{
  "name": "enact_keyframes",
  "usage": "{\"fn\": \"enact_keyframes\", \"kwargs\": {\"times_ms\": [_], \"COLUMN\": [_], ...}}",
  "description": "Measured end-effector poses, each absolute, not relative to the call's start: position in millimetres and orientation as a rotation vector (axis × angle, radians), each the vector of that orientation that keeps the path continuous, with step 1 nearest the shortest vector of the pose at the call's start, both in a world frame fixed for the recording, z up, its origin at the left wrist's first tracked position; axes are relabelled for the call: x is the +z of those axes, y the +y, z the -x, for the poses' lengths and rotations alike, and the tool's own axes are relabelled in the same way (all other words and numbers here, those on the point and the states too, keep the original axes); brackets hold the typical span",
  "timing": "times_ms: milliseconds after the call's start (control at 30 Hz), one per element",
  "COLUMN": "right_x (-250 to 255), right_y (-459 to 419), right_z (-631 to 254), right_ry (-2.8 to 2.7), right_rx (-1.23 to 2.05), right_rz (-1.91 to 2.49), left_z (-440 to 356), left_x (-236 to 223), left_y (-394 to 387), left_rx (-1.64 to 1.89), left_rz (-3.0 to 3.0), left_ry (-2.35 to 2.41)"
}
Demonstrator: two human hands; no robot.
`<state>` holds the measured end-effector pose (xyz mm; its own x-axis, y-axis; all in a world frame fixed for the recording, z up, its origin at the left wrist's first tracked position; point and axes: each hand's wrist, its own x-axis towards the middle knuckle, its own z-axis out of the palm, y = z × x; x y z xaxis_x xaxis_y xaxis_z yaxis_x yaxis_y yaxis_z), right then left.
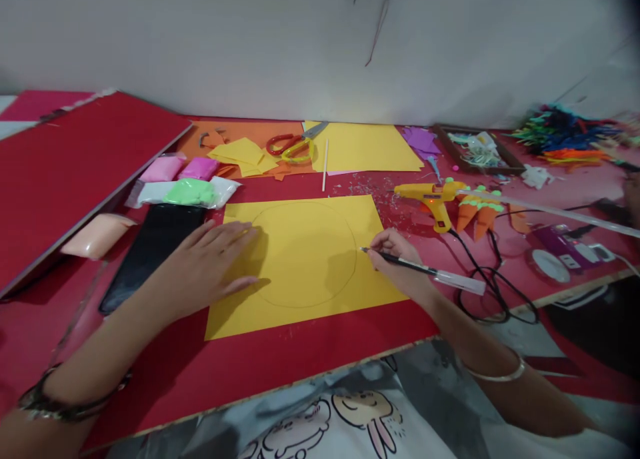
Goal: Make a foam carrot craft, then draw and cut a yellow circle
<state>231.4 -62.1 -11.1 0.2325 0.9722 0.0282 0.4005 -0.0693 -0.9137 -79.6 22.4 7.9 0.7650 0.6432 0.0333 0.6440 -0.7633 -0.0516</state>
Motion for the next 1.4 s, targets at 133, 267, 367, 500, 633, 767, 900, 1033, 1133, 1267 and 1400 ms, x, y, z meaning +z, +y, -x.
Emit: {"fn": "enact_keyframes", "kwargs": {"times_ms": [133, 267, 367, 500, 633, 767, 900, 1033, 1133, 1267, 1400], "right_x": [-15.2, -16.4, -15.9, -13.4, -11.3, -12.1, -14.8, -16.2, -15.1, -11.6, -5.5], "right_y": [-67.2, -71.5, -72.6, -73.1, -73.8, -74.7, -74.4, -72.3, -70.9, -73.1, -82.7], "right_z": [-230.7, -234.7, -235.9, -234.3, -232.6, -233.7, -237.3, -239.6, -238.5, -232.7, -217.2], "right_ry": [-1.457, -1.572, -1.589, -1.607, -1.613, -1.637, -1.598, -1.356, -1.361, -1.417, -1.524], "right_rx": [0.793, 0.810, 0.806, 0.803, 0.789, 0.775, 0.997, 1.078, 1.029, 0.934, 0.837], "right_rz": [1.638, 1.628, 1.648, 1.654, 1.693, 1.686, 1.562, 1.529, 1.554, 1.592, 1.609], "left_z": [61.5, 51.1, 49.2, 50.3, 51.0, 50.0, 49.9, 50.8, 50.9, 50.9, 50.9], "left_x": [5.4, -0.9, -4.5, -6.0, -3.5, -0.3, -2.1, -5.7, -5.5, -2.8, -2.8], "left_y": [9.6, 1.9, 1.5, 3.9, 5.2, 4.6, 4.7, 5.3, 4.9, 4.0, 3.5], "left_rx": [-0.052, 0.010, -0.022, -0.029, 0.017, 0.027, -0.036, -0.021, 0.034, 0.066, 0.076], "left_rz": [3.121, 3.229, 3.255, 3.249, 3.258, 3.272, 3.283, 3.277, 3.249, 3.243, 3.243], "left_ry": [-0.863, -0.737, -0.728, -0.738, -0.701, -0.727, -0.750, -0.732, -0.718, -0.720, -0.712]}}
